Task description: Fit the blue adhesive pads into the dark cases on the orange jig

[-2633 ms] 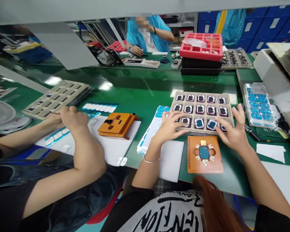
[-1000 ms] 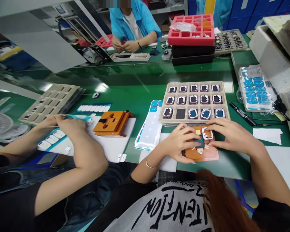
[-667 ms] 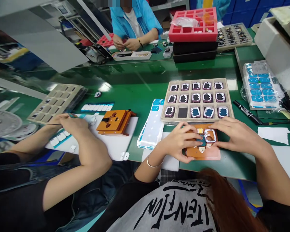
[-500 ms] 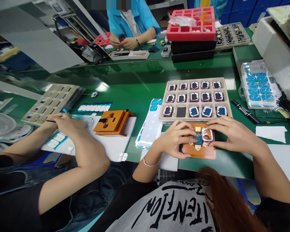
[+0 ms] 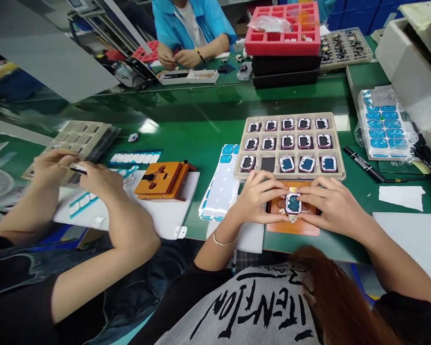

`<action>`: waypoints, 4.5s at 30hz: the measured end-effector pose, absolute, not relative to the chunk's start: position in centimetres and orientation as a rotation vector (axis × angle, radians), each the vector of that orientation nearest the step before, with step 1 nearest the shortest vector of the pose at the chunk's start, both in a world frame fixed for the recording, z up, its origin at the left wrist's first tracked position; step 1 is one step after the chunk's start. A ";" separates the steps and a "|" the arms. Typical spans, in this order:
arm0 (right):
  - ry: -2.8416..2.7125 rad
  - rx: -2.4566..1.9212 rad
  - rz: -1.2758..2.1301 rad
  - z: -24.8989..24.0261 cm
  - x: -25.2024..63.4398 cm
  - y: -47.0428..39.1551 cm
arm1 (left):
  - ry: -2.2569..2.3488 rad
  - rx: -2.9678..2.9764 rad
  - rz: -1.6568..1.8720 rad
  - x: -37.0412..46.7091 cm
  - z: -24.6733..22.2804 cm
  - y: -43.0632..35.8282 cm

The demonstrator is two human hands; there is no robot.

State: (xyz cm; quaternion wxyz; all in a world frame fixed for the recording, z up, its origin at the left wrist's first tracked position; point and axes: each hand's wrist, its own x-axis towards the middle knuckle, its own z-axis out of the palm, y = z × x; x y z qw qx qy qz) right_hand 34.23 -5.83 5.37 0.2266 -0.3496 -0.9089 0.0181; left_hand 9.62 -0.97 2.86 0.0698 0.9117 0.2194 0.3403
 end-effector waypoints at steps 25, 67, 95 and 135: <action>-1.943 -0.954 0.885 4.4 32.7 -6.3 | 0.590 2.437 1.087 11.0 1.7 -1.6; -1.782 -0.851 0.688 3.2 31.6 -6.2 | 0.472 1.454 0.744 11.0 1.8 -2.3; -1.514 -0.809 0.640 4.7 32.0 -7.1 | 0.292 1.118 0.820 11.2 1.8 -2.3; -1.957 -0.402 0.637 6.7 24.2 -10.2 | 0.771 1.901 1.694 3.3 1.9 -12.2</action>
